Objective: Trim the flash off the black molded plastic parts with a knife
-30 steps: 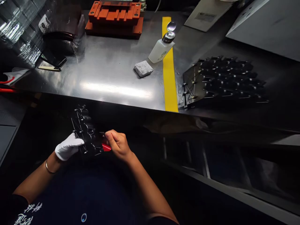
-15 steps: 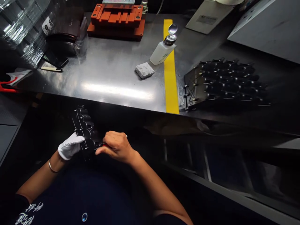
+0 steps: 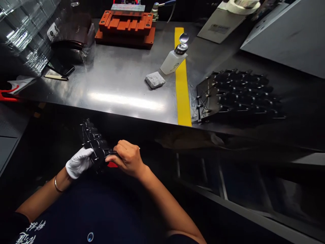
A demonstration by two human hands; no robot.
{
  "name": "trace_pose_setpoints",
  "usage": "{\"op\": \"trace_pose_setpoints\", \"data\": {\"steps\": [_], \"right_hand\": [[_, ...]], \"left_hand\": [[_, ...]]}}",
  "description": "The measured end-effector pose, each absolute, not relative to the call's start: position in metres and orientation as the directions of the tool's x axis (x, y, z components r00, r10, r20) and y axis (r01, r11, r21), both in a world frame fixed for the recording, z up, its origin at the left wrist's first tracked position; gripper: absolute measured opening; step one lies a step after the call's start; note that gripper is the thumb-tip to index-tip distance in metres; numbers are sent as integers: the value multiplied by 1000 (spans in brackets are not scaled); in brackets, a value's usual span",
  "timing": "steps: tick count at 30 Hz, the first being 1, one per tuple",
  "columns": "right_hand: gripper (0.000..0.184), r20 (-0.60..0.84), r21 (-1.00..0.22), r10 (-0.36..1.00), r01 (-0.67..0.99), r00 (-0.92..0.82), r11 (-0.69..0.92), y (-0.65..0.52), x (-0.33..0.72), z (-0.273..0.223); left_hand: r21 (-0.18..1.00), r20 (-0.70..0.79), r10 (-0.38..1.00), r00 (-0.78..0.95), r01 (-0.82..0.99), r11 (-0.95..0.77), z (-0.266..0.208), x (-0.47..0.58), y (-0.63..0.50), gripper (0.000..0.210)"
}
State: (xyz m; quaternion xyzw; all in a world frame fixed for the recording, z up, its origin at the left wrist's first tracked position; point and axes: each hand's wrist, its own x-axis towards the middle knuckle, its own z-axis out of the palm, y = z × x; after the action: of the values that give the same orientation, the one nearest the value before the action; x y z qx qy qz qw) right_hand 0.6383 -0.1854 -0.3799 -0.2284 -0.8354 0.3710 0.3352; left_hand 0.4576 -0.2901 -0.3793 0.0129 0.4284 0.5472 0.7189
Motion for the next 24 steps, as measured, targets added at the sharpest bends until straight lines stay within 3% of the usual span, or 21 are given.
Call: {"op": "trace_pose_setpoints", "data": {"steps": [2,5,7,9,10,12,14,16,19,20,22,24], "right_hand": [[49,387,-785,625,114,-678,609,-186,639,-380],[46,404,-856,543,-95,-736,509,-185,642,-380],[38,391,-906,648,-149,-654,397,-181,643,-379],[24,288,-954,816,-77,-501,289,-176,645,-379],[33,226,-971,855,-35,-468,237,-172,645,-379],[58,130,-989,814,-14,-566,148,-165,646,-379],[58,86,-996,719,-33,-690,87,-160,648,-382],[49,50,-999,751,-28,-659,41,-159,648,-386],[43,-56,-997,898,-19,-436,-71,-167,642,-393],[42,-95,-993,920,-32,-380,-116,-171,638,-395],[42,-158,-979,921,-61,-357,-192,-182,629,-397],[46,-190,-964,885,-90,-425,-250,-191,622,-397]], "left_hand": [[477,-597,802,31,-789,386,-379,456,-290,30],[375,-619,773,138,-813,445,-377,448,-288,27],[268,-569,751,336,-787,556,-375,442,-288,34],[212,-481,718,502,-729,651,-374,439,-287,41],[197,-449,697,559,-699,688,-375,438,-288,43],[153,-414,625,662,-626,764,-376,439,-289,46],[151,-407,578,707,-572,806,-375,440,-291,48],[239,-443,674,591,-647,724,-371,439,-291,42],[490,-519,838,172,-744,456,-361,439,-286,10],[576,-531,846,51,-711,404,-357,439,-283,7],[681,-543,834,-95,-631,372,-354,443,-278,23],[681,-570,804,-168,-645,348,-354,449,-275,18]]}}
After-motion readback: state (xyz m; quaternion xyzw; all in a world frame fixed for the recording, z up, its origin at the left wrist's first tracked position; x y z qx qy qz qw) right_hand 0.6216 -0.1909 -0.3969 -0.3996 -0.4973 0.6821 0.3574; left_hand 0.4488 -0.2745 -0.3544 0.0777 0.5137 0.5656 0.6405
